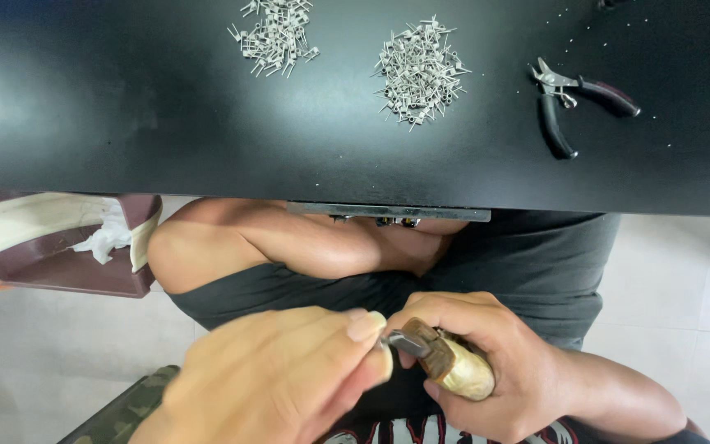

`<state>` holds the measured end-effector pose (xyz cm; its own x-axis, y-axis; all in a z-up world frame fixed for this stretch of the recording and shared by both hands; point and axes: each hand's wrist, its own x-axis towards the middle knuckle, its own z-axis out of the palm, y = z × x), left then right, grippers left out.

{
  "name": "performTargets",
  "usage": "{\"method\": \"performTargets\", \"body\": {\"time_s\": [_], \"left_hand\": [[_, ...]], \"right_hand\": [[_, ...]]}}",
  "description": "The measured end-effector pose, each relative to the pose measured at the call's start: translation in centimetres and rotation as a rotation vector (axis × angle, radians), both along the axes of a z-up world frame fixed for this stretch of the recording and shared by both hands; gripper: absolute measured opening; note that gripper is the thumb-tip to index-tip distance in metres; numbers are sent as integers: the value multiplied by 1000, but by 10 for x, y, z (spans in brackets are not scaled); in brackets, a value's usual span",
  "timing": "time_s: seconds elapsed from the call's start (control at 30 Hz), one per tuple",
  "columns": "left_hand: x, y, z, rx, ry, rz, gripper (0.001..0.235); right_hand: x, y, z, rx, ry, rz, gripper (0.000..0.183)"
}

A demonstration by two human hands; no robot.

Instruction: The person sits cross-legged on the floor and repeatedly picks up small metal pins from a pile on a black table. Using a pair of pliers, they trim the ends of each pin and place the trimmed pieces into a separate pile. The process is repeated continuously throughout the clip.

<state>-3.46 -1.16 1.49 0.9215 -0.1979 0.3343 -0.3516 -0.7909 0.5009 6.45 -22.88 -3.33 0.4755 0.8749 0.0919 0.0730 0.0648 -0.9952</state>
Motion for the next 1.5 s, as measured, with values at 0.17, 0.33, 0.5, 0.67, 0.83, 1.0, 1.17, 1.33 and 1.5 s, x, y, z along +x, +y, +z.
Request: {"method": "performTargets", "body": {"time_s": [0.17, 0.33, 0.5, 0.67, 0.83, 1.0, 1.17, 1.33, 1.5], "left_hand": [[34, -15, 28, -373, 62, 135, 5], [41, -2, 27, -230, 181, 213, 14], [61, 5, 35, -261, 168, 54, 22], [59, 7, 34, -244, 185, 39, 18], [57, 7, 33, -224, 189, 47, 19], [55, 5, 38, -175, 269, 64, 19], [55, 6, 37, -168, 257, 55, 18], [55, 8, 36, -160, 240, 49, 17], [51, 16, 33, -159, 221, 48, 15]], "right_hand": [[-8, -7, -16, -83, -178, -144, 42], [-18, -7, -29, -177, -307, -285, 53], [-18, -3, -23, -252, -295, -325, 55], [-14, -4, -22, -190, -240, -252, 49], [-13, -3, -22, -151, -219, -220, 50], [-9, 4, -16, -122, -207, -199, 41], [-16, 15, -19, -107, -190, -248, 26], [-14, 16, -15, -18, -194, -188, 38], [-13, 11, -9, -99, -202, -171, 29]]}}
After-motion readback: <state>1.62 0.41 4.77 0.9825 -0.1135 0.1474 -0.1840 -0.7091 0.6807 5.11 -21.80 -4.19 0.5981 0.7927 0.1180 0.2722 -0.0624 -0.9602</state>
